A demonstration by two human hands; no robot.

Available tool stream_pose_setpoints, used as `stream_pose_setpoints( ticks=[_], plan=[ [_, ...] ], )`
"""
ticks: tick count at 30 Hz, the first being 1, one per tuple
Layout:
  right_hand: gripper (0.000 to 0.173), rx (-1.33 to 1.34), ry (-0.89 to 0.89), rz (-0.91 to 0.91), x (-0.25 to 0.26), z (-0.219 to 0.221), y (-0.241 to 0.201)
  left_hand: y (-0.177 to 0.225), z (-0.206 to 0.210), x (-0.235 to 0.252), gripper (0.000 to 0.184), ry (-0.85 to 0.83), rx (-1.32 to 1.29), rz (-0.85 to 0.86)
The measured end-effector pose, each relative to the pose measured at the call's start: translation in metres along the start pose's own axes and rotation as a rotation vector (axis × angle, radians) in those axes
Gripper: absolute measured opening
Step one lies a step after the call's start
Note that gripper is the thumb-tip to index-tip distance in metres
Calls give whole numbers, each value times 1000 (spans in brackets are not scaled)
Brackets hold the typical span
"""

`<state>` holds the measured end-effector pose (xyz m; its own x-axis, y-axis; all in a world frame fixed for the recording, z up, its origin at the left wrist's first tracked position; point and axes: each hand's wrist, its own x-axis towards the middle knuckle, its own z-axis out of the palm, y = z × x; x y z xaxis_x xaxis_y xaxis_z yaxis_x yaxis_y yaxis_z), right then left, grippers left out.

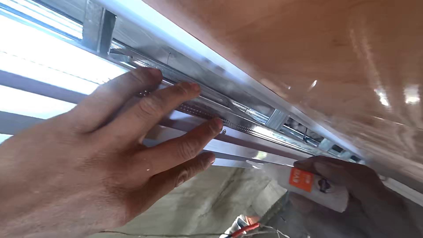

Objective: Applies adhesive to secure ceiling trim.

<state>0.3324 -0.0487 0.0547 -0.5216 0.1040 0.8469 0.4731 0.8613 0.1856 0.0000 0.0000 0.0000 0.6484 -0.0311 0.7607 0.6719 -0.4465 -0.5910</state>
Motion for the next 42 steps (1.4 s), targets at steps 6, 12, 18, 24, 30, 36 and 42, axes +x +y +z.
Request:
stream_pose_setpoints(
  ticks=[6,12,18,24,30,36,42],
  plan=[
    [32,-37,-17,-38,4,15,-1,-1,-3,2,43,13,29,29],
    [28,-83,-34,-27,11,18,-3,-1,-2,3,42,39,72,35],
    [24,-90,-63,-16,15,16,-6,0,3,0,40,81,80,24],
    [25,-96,-82,-26,16,9,-7,0,4,0,41,83,110,31],
    [22,-231,-98,-71,12,9,-21,-1,5,1,40,96,94,29],
    [21,-253,-123,-68,11,8,-19,0,7,0,40,107,86,21],
    [21,-157,-129,-4,11,3,-10,0,6,1,40,93,95,22]
  ],
)
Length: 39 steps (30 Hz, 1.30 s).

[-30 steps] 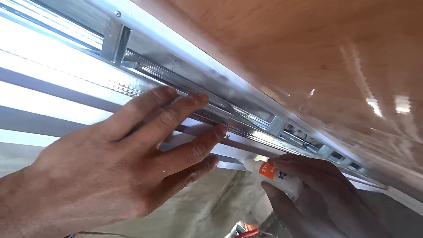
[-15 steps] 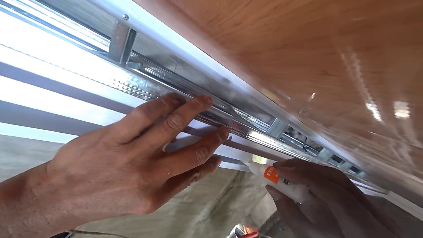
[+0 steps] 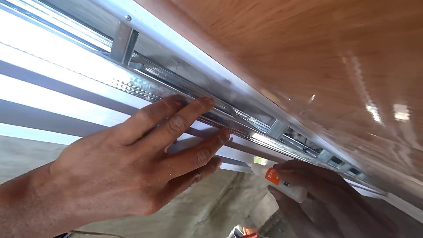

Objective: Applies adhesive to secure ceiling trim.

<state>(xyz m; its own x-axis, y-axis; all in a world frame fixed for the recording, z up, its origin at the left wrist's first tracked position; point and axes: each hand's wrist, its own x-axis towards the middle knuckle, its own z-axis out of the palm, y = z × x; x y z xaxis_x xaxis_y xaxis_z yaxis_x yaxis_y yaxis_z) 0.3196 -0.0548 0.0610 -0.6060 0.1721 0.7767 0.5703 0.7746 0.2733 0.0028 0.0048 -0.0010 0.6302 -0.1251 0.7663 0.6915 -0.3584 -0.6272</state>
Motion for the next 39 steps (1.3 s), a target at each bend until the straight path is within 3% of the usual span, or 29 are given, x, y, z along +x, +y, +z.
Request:
stream_pose_setpoints(
  ticks=[39],
  plan=[
    [16,-240,-90,-57,-7,-18,2,0,5,-2,40,32,-9,-4]
  ],
)
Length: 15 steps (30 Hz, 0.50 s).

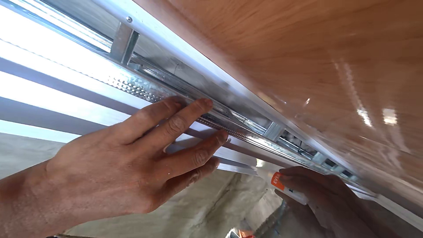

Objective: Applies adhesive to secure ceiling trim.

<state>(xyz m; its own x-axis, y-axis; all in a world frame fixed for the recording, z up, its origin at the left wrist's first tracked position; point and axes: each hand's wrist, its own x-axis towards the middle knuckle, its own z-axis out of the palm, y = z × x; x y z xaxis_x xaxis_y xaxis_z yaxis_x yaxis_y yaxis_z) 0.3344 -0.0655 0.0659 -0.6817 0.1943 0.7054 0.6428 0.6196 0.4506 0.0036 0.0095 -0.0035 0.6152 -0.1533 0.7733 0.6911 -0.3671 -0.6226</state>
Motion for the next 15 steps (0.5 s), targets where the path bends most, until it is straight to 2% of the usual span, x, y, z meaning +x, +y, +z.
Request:
stream_pose_setpoints(
  ticks=[6,10,15],
  plan=[
    [20,-11,46,31,-12,-1,-4,-3,0,-1,40,-3,-12,28],
    [19,-7,216,76,-43,3,-7,-6,-3,-2,43,-17,13,72],
    [19,-15,447,281,-84,19,-25,-4,-8,0,47,-66,105,98]
  ],
)
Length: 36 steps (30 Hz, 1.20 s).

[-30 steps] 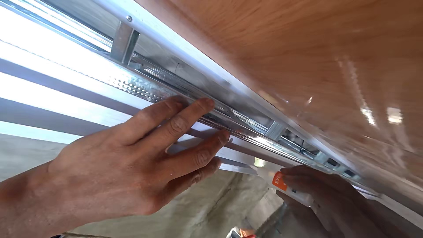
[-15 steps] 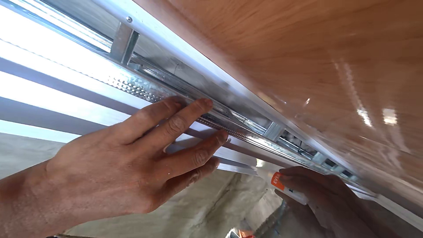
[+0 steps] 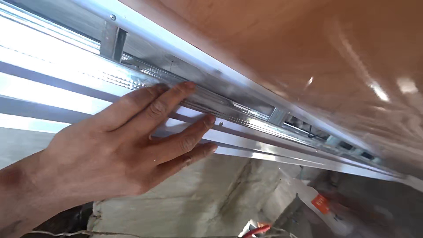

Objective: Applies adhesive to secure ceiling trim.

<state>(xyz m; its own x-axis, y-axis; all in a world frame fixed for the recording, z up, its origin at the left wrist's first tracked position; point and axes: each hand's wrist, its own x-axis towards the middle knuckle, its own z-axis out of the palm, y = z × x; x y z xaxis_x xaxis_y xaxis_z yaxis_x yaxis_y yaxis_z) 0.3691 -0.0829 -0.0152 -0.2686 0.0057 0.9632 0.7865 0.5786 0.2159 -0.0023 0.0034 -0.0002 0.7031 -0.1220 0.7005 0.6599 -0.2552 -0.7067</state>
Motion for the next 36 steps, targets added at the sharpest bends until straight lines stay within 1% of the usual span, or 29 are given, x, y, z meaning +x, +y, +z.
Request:
stream_pose_setpoints(
  ticks=[4,7,9,11,14,18,27,32,36],
  plan=[
    [23,141,53,166,-40,3,0,-2,-6,0,53,-69,56,39],
    [25,209,68,233,-61,2,2,-6,-10,-3,59,-117,47,67],
    [29,276,42,252,-72,-2,6,-8,-10,-5,60,-127,21,70],
    [29,279,38,272,-80,-7,6,-9,-11,-5,60,-130,4,67],
    [25,221,81,332,-85,-11,-2,-10,-15,-5,60,-150,1,56],
    [31,323,53,316,-100,-16,9,-13,-19,-2,64,-183,47,85],
    [33,371,61,355,-107,-18,16,-13,-20,1,66,-183,62,85],
    [33,396,59,379,-109,-15,20,-12,-21,2,65,-182,50,85],
    [32,404,58,390,-111,-12,24,-11,-20,-1,60,-175,12,63]
  ],
)
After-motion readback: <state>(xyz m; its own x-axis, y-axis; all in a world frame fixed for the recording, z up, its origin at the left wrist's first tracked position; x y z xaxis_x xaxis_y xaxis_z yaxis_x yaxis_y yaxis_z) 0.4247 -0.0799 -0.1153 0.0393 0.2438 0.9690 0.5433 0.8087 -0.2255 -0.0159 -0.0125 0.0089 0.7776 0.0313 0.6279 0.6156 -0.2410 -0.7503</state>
